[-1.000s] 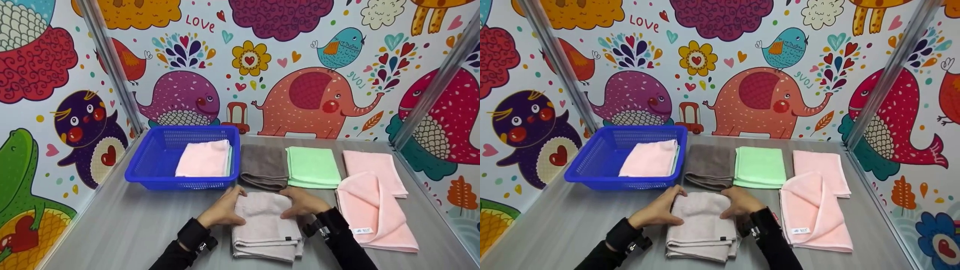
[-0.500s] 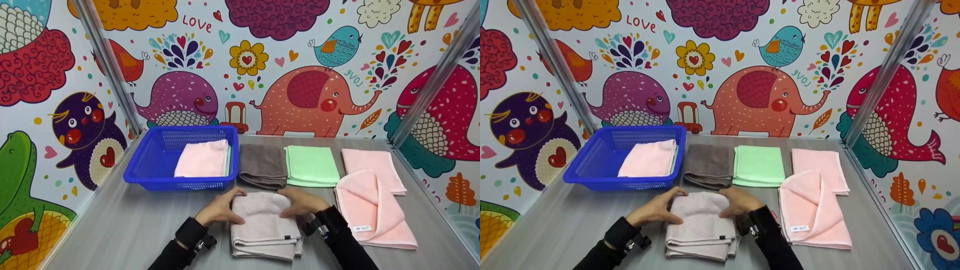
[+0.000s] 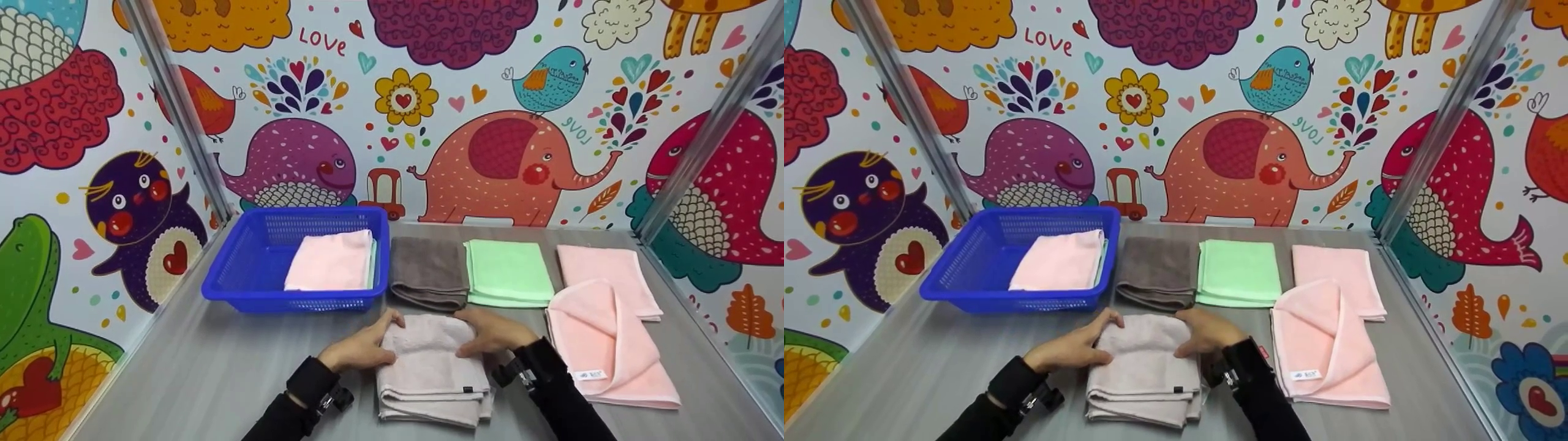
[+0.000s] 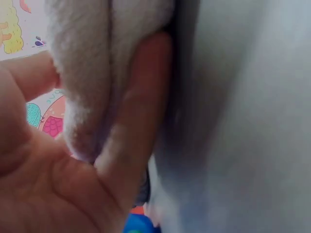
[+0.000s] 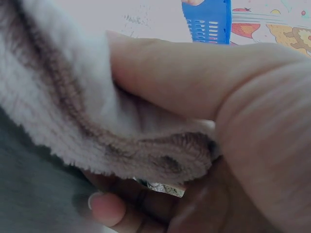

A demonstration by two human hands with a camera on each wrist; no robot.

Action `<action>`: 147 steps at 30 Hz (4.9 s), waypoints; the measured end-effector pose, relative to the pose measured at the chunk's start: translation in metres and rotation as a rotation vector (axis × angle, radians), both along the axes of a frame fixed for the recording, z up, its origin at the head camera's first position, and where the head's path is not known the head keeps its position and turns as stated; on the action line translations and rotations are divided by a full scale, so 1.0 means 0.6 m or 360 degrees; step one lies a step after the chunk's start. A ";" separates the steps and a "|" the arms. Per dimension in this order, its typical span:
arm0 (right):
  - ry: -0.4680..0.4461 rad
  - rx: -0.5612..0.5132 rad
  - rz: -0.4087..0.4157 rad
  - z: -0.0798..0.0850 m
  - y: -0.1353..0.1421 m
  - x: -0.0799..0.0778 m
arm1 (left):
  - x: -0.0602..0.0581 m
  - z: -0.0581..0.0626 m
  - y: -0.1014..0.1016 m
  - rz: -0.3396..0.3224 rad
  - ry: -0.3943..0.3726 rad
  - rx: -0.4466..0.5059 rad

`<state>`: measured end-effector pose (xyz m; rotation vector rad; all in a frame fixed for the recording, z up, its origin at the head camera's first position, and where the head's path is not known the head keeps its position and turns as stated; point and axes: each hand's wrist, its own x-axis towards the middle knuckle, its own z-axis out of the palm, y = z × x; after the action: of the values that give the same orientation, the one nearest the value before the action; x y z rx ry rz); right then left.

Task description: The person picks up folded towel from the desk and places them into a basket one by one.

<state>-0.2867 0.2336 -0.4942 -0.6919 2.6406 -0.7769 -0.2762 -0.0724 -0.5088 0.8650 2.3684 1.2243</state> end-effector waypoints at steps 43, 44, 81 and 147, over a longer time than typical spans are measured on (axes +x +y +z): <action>0.0016 -0.0963 0.0035 0.106 0.036 0.012 | 0.028 0.117 -0.025 0.0140 0.0185 0.0433; 0.0008 -0.1025 0.0028 0.106 0.034 0.012 | 0.027 0.118 -0.026 0.0149 0.0197 0.0456; 0.0383 -0.1303 -0.0422 0.159 -0.181 -0.139 | -0.058 0.126 -0.143 0.0997 0.0991 0.0635; 0.0639 0.0267 -0.0348 0.055 -0.291 -0.197 | -0.081 0.069 -0.184 0.1068 0.0708 -0.0936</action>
<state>-0.4047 0.0589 -0.4614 -0.5683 3.1425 -0.4999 -0.3250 -0.1829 -0.4674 0.1444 3.2738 0.4401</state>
